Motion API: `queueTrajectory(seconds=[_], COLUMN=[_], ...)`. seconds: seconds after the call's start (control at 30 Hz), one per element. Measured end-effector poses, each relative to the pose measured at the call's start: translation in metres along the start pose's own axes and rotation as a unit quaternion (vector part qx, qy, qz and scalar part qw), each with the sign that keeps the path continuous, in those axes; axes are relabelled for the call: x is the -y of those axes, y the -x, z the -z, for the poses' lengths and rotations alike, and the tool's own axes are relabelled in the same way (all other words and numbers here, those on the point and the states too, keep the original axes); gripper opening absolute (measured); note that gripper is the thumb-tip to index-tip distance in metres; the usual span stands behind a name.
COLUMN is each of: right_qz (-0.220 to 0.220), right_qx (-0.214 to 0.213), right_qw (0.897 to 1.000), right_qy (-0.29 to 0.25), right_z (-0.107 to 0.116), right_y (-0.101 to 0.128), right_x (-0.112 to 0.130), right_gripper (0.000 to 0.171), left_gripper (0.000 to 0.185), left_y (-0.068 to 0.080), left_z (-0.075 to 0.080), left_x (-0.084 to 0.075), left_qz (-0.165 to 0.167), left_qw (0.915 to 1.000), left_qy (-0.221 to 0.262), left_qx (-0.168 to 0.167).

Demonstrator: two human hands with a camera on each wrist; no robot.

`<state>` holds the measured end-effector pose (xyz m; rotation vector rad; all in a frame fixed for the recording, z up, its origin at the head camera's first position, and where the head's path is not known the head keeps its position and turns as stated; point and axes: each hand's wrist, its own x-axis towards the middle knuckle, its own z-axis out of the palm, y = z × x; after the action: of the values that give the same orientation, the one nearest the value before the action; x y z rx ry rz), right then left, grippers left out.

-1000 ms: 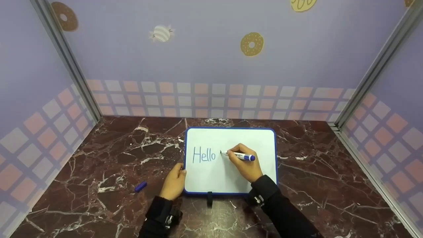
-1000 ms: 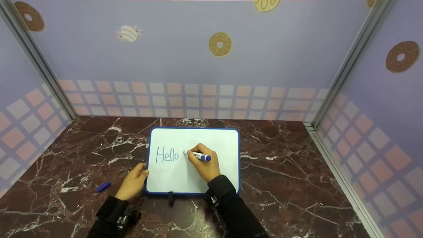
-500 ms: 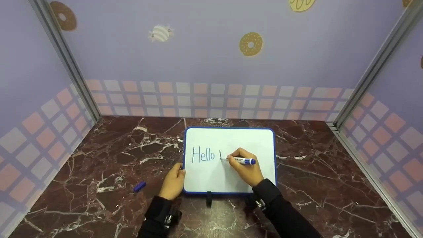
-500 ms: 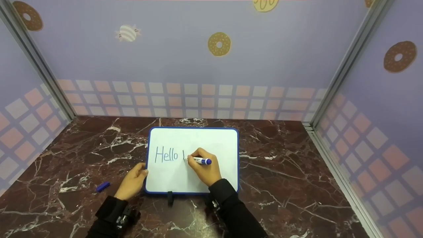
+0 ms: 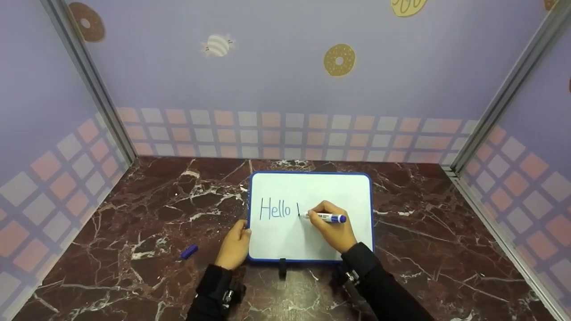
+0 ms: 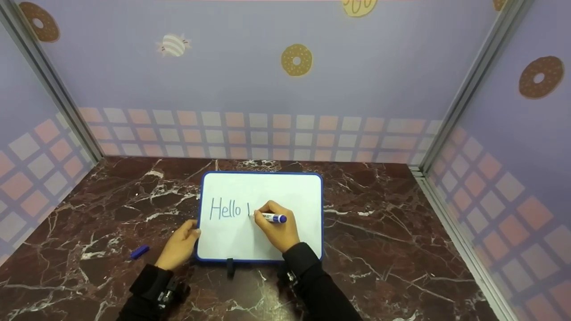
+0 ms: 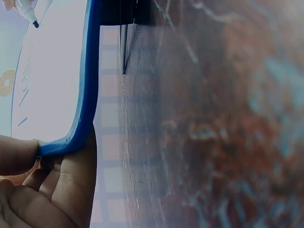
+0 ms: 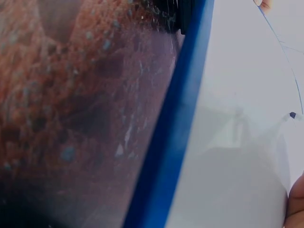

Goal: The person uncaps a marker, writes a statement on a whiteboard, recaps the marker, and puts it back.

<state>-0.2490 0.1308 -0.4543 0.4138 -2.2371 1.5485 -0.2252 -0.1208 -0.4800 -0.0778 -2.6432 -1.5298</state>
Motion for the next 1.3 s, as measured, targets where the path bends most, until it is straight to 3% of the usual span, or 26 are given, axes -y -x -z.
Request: queueTrajectory(seconds=[1.3], right_qz=[0.009], right_qx=[-0.016], right_qw=[1.000], right_qy=[-0.021], right_z=[0.005], right_y=[-0.011], right_x=[-0.005], right_gripper=[0.010], left_gripper=[0.027], left_y=[0.001], left_z=[0.001], left_x=[-0.001], left_qz=[-0.001], left_qw=[1.0000], left_qy=[-0.009], left_qx=[-0.002])
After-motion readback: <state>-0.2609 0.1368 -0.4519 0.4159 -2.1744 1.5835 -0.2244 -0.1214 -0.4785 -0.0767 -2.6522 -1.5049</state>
